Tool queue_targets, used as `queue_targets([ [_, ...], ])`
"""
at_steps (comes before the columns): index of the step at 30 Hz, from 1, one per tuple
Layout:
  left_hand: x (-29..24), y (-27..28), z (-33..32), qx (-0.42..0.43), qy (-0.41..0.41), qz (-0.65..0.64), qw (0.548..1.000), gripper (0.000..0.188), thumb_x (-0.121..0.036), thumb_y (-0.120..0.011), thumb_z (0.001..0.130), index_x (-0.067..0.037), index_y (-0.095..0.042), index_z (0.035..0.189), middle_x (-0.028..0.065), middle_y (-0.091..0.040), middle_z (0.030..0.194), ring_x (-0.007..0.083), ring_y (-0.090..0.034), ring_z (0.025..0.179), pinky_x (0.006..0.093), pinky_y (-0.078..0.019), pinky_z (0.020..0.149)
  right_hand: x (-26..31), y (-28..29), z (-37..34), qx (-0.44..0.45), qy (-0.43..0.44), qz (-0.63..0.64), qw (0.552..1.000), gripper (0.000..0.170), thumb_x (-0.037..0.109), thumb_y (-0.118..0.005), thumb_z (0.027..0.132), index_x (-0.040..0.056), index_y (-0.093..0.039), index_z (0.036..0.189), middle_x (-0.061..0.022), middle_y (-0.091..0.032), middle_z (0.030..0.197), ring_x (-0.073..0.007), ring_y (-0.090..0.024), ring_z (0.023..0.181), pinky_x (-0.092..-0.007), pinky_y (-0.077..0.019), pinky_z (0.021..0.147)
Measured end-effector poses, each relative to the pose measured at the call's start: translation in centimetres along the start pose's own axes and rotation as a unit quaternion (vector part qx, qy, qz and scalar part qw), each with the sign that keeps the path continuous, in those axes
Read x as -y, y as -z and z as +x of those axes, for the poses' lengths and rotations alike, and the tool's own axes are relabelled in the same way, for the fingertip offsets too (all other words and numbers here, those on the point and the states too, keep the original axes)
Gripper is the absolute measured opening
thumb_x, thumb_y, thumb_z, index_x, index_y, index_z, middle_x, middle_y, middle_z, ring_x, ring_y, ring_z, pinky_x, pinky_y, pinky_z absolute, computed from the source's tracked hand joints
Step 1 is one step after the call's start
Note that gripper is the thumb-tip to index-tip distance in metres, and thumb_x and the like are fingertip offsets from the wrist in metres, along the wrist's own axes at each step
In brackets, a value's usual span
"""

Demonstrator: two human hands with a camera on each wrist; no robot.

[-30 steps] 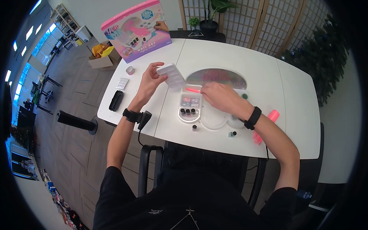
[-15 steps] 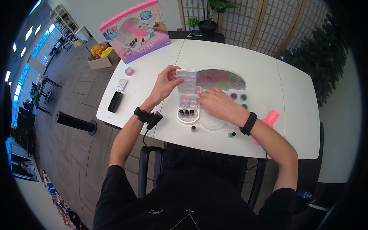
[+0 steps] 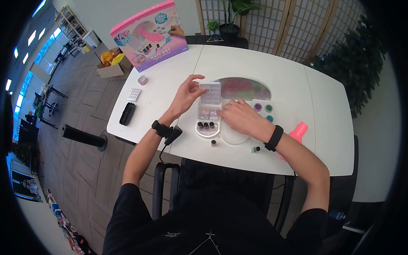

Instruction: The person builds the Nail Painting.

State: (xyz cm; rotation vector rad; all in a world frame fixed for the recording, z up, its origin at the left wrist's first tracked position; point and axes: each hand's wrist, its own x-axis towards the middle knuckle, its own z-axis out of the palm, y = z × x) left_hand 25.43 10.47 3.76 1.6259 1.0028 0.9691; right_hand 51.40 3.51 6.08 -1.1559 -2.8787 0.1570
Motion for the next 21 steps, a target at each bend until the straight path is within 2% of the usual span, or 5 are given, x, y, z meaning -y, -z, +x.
queue_targets([
  [6, -0.1, 0.0, 0.2, -0.028, 0.030, 0.005, 0.999, 0.059, -0.009, -0.076, 0.104, -0.002, -0.043, 0.153, 0.0118, -0.079, 0.107, 0.0150, -0.074, 0.105, 0.0318, -0.0550, 0.099, 0.3, -0.3, -0.1, -0.017, -0.001, -0.020, 1.000, 0.033, 0.015, -0.066, 0.104, 0.0083, -0.075, 0.135, -0.0102, -0.071, 0.121, -0.0282, -0.067, 0.120, -0.0456, -0.0500, 0.102],
  [9, 0.2, 0.3, 0.2, -0.036, 0.052, 0.058, 0.996, 0.060, -0.014, -0.078, 0.103, -0.002, -0.045, 0.152, 0.0127, -0.080, 0.100, 0.0171, -0.075, 0.106, 0.0337, -0.0543, 0.101, 0.4, -0.2, 0.0, -0.011, -0.004, -0.027, 1.000, 0.033, 0.014, -0.066, 0.104, 0.0082, -0.075, 0.135, -0.0108, -0.070, 0.120, -0.0281, -0.067, 0.120, -0.0452, -0.0497, 0.102],
  [13, 1.6, 0.4, 0.5, -0.067, 0.046, 0.078, 0.994, 0.068, -0.023, -0.087, 0.096, -0.002, -0.047, 0.148, 0.0156, -0.082, 0.097, 0.0241, -0.078, 0.098, 0.0387, -0.0592, 0.093, 0.1, -0.4, 0.0, -0.031, 0.011, -0.025, 0.999, 0.033, 0.015, -0.064, 0.106, 0.0086, -0.075, 0.136, -0.0114, -0.069, 0.117, -0.0278, -0.066, 0.118, -0.0448, -0.0493, 0.100],
  [19, 1.9, 0.1, 0.0, -0.043, 0.040, 0.144, 0.988, 0.078, -0.024, -0.089, 0.094, -0.004, -0.043, 0.153, 0.0140, -0.079, 0.101, 0.0235, -0.077, 0.098, 0.0383, -0.0595, 0.092, 0.4, 3.6, -2.2, -0.115, -0.014, 0.026, 0.993, 0.020, 0.019, -0.060, 0.109, 0.0054, -0.073, 0.118, -0.0135, -0.064, 0.110, -0.0326, -0.066, 0.109, -0.0466, -0.0500, 0.095],
  [21, 3.1, 0.4, -0.1, -0.052, 0.014, 0.136, 0.989, 0.080, -0.022, -0.087, 0.094, -0.005, -0.040, 0.156, 0.0111, -0.074, 0.106, 0.0213, -0.073, 0.101, 0.0372, -0.0592, 0.090, -1.2, 5.3, -5.2, -0.120, -0.065, 0.027, 0.990, 0.021, 0.022, -0.060, 0.109, 0.0045, -0.070, 0.114, -0.0148, -0.065, 0.109, -0.0345, -0.066, 0.108, -0.0484, -0.0511, 0.095],
])
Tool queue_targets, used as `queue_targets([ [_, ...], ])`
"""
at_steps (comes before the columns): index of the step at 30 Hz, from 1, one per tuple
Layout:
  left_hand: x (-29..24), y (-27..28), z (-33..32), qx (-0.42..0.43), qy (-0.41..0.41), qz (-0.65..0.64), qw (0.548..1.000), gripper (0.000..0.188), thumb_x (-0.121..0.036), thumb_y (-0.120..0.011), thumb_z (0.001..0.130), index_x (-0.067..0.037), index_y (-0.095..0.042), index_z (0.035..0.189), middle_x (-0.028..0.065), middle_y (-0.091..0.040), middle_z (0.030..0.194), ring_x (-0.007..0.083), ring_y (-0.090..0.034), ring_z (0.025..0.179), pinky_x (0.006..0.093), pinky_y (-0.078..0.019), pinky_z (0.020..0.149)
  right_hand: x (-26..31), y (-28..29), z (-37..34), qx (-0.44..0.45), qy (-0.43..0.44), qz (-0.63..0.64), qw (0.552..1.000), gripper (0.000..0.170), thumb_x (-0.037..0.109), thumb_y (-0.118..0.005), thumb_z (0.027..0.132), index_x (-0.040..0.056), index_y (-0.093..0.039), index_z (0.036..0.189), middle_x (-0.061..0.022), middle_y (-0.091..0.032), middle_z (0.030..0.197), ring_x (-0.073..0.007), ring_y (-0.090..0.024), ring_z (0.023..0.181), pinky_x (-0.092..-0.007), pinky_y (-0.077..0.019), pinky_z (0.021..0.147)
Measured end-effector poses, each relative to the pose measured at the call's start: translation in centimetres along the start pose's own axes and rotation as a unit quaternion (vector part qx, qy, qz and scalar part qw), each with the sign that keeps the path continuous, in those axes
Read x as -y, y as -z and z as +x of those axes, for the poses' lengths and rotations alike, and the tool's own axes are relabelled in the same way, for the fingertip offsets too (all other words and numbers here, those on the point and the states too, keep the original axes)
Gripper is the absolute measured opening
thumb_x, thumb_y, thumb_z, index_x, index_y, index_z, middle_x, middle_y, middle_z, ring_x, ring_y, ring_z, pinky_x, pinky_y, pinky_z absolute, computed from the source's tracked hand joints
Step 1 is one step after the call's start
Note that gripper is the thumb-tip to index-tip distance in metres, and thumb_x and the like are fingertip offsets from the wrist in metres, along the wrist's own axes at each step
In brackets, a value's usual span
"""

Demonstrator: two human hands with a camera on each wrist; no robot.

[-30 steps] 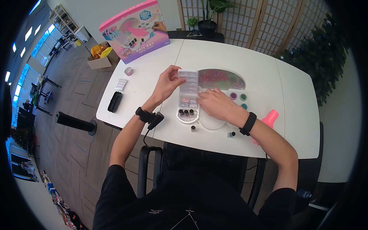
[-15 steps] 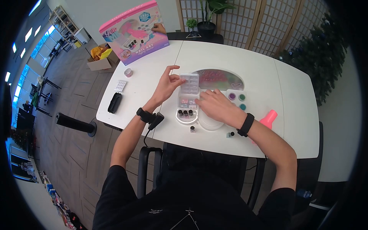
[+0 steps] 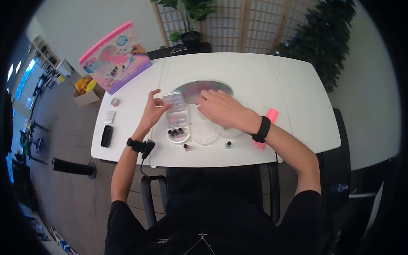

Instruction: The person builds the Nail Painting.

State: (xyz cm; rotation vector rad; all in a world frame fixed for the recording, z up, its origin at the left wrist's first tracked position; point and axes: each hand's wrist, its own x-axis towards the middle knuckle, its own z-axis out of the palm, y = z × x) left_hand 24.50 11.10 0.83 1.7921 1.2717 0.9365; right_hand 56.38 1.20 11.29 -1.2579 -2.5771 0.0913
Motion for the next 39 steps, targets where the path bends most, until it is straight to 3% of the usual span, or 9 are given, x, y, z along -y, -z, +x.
queue_targets([
  [4, -1.4, 0.9, -1.4, -0.019, 0.024, -0.010, 0.999, 0.076, -0.016, -0.081, 0.097, -0.006, -0.038, 0.159, 0.0084, -0.063, 0.118, 0.0189, -0.066, 0.105, 0.0361, -0.0578, 0.090, -5.3, 4.6, -6.2, 0.068, -0.151, -0.021, 0.986, 0.030, 0.028, -0.056, 0.110, 0.0035, -0.069, 0.122, -0.0173, -0.071, 0.110, -0.0376, -0.069, 0.109, -0.0485, -0.0543, 0.096],
  [9, -2.9, 2.4, -2.5, -0.028, 0.046, -0.004, 0.999, 0.068, -0.014, -0.075, 0.099, -0.007, -0.041, 0.158, 0.0112, -0.057, 0.130, 0.0194, -0.063, 0.107, 0.0361, -0.0567, 0.091, -13.3, 3.2, -15.3, 0.205, -0.366, -0.047, 0.907, 0.052, 0.043, -0.073, 0.096, -0.0012, -0.069, 0.123, -0.0219, -0.074, 0.120, -0.0369, -0.073, 0.110, -0.0466, -0.0572, 0.096],
  [12, -3.0, 3.1, -2.2, -0.036, 0.021, 0.009, 0.999, 0.064, -0.012, -0.072, 0.101, -0.005, -0.042, 0.157, 0.0154, -0.053, 0.140, 0.0218, -0.062, 0.112, 0.0372, -0.0568, 0.093, -14.9, 1.8, -17.5, 0.214, -0.409, 0.106, 0.881, 0.057, 0.040, -0.078, 0.094, -0.0046, -0.066, 0.127, -0.0225, -0.074, 0.122, -0.0303, -0.071, 0.112, -0.0402, -0.0547, 0.098],
  [16, -6.0, 3.4, -2.0, -0.026, 0.008, 0.010, 1.000, 0.060, -0.012, -0.069, 0.103, -0.005, -0.043, 0.157, 0.0180, -0.052, 0.149, 0.0226, -0.063, 0.117, 0.0376, -0.0567, 0.095, -16.5, -1.0, -20.4, 0.114, -0.385, 0.283, 0.871, 0.053, 0.035, -0.077, 0.099, -0.0027, -0.061, 0.132, -0.0148, -0.073, 0.115, -0.0215, -0.069, 0.107, -0.0366, -0.0544, 0.095],
  [23, -8.8, 2.5, -1.4, 0.013, -0.033, -0.010, 0.999, 0.052, -0.013, -0.067, 0.105, -0.005, -0.049, 0.153, 0.0154, -0.053, 0.151, 0.0210, -0.065, 0.117, 0.0368, -0.0554, 0.098, -16.4, 4.5, -17.7, 0.031, -0.377, 0.433, 0.818, 0.040, 0.031, -0.070, 0.108, 0.0037, -0.058, 0.133, -0.0099, -0.073, 0.115, -0.0143, -0.068, 0.108, -0.0343, -0.0550, 0.097],
  [24, -9.4, 1.8, -1.5, 0.009, -0.042, -0.011, 0.999, 0.043, -0.014, -0.068, 0.105, -0.003, -0.057, 0.145, 0.0136, -0.061, 0.144, 0.0202, -0.068, 0.111, 0.0361, -0.0562, 0.095, -16.3, 5.7, -16.6, 0.026, -0.368, 0.444, 0.817, 0.038, 0.031, -0.069, 0.108, 0.0042, -0.058, 0.133, -0.0092, -0.073, 0.115, -0.0138, -0.068, 0.108, -0.0342, -0.0551, 0.097],
  [27, -11.4, 0.0, -1.3, 0.140, -0.044, 0.006, 0.989, 0.037, -0.021, -0.070, 0.106, -0.001, -0.064, 0.137, 0.0124, -0.071, 0.129, 0.0197, -0.070, 0.104, 0.0359, -0.0576, 0.091, -12.8, 8.0, -10.9, 0.003, -0.304, 0.455, 0.837, 0.034, 0.028, -0.065, 0.111, 0.0056, -0.057, 0.136, -0.0041, -0.072, 0.108, -0.0116, -0.067, 0.101, -0.0319, -0.0550, 0.092],
  [33, -14.5, -3.9, -0.6, 0.281, -0.006, -0.009, 0.960, 0.043, -0.031, -0.071, 0.108, 0.001, -0.068, 0.137, 0.0105, -0.076, 0.118, 0.0153, -0.071, 0.093, 0.0325, -0.0590, 0.084, -6.0, 2.7, -0.7, 0.140, -0.183, 0.484, 0.844, 0.035, 0.032, -0.065, 0.112, 0.0051, -0.058, 0.133, -0.0034, -0.075, 0.105, -0.0093, -0.063, 0.092, -0.0284, -0.0514, 0.079],
  [39, -11.6, -3.9, 0.9, 0.318, 0.067, -0.057, 0.944, 0.036, -0.025, -0.077, 0.105, 0.003, -0.069, 0.127, 0.0070, -0.074, 0.106, 0.0135, -0.071, 0.092, 0.0304, -0.0597, 0.084, -4.6, -1.4, 2.0, 0.137, -0.201, 0.474, 0.846, 0.043, 0.033, -0.067, 0.110, 0.0009, -0.056, 0.137, -0.0043, -0.075, 0.105, -0.0090, -0.063, 0.087, -0.0279, -0.0515, 0.068],
])
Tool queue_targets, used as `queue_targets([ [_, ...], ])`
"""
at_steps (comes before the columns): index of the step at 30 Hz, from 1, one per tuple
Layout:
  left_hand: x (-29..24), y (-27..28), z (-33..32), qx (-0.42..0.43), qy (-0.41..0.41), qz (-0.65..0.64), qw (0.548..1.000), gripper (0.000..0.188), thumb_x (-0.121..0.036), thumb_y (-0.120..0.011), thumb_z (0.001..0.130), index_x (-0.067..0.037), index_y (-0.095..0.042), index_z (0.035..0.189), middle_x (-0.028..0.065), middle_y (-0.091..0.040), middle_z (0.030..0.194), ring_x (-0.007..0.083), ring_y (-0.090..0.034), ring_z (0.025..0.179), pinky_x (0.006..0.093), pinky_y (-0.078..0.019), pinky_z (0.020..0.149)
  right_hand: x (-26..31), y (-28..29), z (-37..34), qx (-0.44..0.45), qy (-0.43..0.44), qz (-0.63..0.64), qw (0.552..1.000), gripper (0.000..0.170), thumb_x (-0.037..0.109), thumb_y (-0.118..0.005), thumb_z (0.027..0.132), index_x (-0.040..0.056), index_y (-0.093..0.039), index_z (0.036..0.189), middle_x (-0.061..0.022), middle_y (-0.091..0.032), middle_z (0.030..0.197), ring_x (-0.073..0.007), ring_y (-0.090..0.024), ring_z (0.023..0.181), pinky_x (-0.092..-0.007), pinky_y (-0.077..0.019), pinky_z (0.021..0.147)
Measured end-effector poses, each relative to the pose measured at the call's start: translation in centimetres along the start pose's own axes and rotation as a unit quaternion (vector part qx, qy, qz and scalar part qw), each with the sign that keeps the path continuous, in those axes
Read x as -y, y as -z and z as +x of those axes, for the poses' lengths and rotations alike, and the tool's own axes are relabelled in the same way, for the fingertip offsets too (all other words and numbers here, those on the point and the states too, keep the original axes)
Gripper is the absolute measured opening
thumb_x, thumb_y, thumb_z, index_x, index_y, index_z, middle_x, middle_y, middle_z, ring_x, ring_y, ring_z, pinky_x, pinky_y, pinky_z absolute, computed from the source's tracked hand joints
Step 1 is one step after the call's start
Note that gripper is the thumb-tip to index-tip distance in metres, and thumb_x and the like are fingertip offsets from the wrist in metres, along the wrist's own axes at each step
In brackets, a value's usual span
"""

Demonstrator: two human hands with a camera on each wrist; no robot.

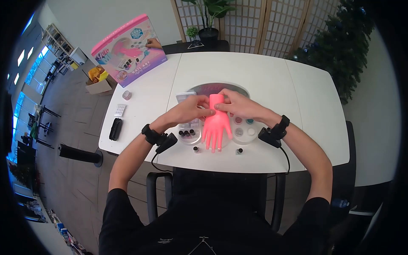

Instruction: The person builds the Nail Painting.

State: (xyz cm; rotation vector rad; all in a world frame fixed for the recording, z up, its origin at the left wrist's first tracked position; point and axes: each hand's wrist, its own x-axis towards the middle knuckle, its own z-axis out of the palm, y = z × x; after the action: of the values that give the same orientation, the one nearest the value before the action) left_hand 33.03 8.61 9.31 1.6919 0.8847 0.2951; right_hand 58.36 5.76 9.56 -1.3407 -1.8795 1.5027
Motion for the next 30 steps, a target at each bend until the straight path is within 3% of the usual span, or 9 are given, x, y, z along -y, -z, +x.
queue_targets([
  [6, 1.9, 0.4, 1.2, -0.034, 0.027, -0.018, 0.999, 0.031, -0.020, -0.078, 0.104, 0.004, -0.070, 0.120, 0.0056, -0.074, 0.100, 0.0127, -0.071, 0.092, 0.0299, -0.0601, 0.084, -1.0, -0.1, 0.2, 0.015, -0.038, -0.073, 0.997, 0.052, 0.035, -0.068, 0.108, -0.0056, -0.054, 0.137, -0.0097, -0.076, 0.100, -0.0128, -0.067, 0.073, -0.0309, -0.0523, 0.056],
  [9, 2.7, 0.3, 1.7, -0.045, 0.019, 0.003, 0.999, 0.032, -0.020, -0.078, 0.103, 0.005, -0.070, 0.120, 0.0071, -0.075, 0.100, 0.0138, -0.072, 0.091, 0.0303, -0.0604, 0.083, -2.6, -0.6, 0.9, 0.008, -0.027, -0.087, 0.996, 0.049, 0.035, -0.068, 0.108, -0.0057, -0.057, 0.133, -0.0121, -0.076, 0.092, -0.0142, -0.066, 0.065, -0.0307, -0.0528, 0.056],
  [15, 3.7, -1.0, 2.6, -0.067, 0.011, 0.057, 0.996, 0.037, -0.022, -0.074, 0.104, 0.008, -0.070, 0.125, 0.0118, -0.078, 0.103, 0.0176, -0.075, 0.091, 0.0327, -0.0621, 0.084, -3.9, -0.7, 2.0, 0.020, -0.055, -0.113, 0.992, 0.040, 0.035, -0.063, 0.111, -0.0046, -0.066, 0.108, -0.0086, -0.066, 0.073, -0.0153, -0.059, 0.055, -0.0322, -0.0470, 0.052],
  [21, 5.6, -0.9, 3.8, -0.062, 0.015, 0.088, 0.994, 0.041, -0.025, -0.073, 0.105, 0.008, -0.071, 0.129, 0.0149, -0.081, 0.102, 0.0195, -0.078, 0.089, 0.0352, -0.0639, 0.082, -4.1, -1.0, 2.3, 0.015, -0.051, -0.129, 0.990, 0.042, 0.036, -0.060, 0.112, -0.0028, -0.069, 0.099, -0.0051, -0.059, 0.068, -0.0134, -0.057, 0.055, -0.0330, -0.0440, 0.051],
  [24, 5.4, -1.4, 3.4, -0.089, -0.003, 0.102, 0.991, 0.040, -0.028, -0.075, 0.101, 0.007, -0.075, 0.121, 0.0179, -0.081, 0.095, 0.0246, -0.079, 0.082, 0.0380, -0.0626, 0.079, -3.1, -1.4, 1.7, -0.003, -0.061, -0.187, 0.980, 0.043, 0.035, -0.060, 0.111, -0.0043, -0.070, 0.098, -0.0095, -0.063, 0.068, -0.0224, -0.064, 0.059, -0.0403, -0.0504, 0.058],
  [27, 4.0, -1.8, 2.6, -0.103, -0.003, 0.169, 0.980, 0.039, -0.027, -0.073, 0.103, 0.006, -0.076, 0.123, 0.0196, -0.081, 0.096, 0.0241, -0.079, 0.080, 0.0371, -0.0634, 0.077, -1.9, -1.9, 0.7, -0.041, -0.001, -0.285, 0.958, 0.043, 0.035, -0.061, 0.109, -0.0054, -0.073, 0.101, -0.0183, -0.070, 0.078, -0.0362, -0.072, 0.076, -0.0480, -0.0557, 0.074],
  [30, 2.4, -1.6, 1.1, -0.139, -0.039, 0.234, 0.961, 0.038, -0.025, -0.070, 0.107, 0.006, -0.075, 0.127, 0.0210, -0.081, 0.100, 0.0232, -0.080, 0.081, 0.0361, -0.0638, 0.076, -1.2, -2.6, -0.6, -0.115, 0.062, -0.367, 0.921, 0.041, 0.034, -0.061, 0.107, -0.0050, -0.074, 0.115, -0.0240, -0.074, 0.100, -0.0442, -0.071, 0.097, -0.0521, -0.0551, 0.089],
])
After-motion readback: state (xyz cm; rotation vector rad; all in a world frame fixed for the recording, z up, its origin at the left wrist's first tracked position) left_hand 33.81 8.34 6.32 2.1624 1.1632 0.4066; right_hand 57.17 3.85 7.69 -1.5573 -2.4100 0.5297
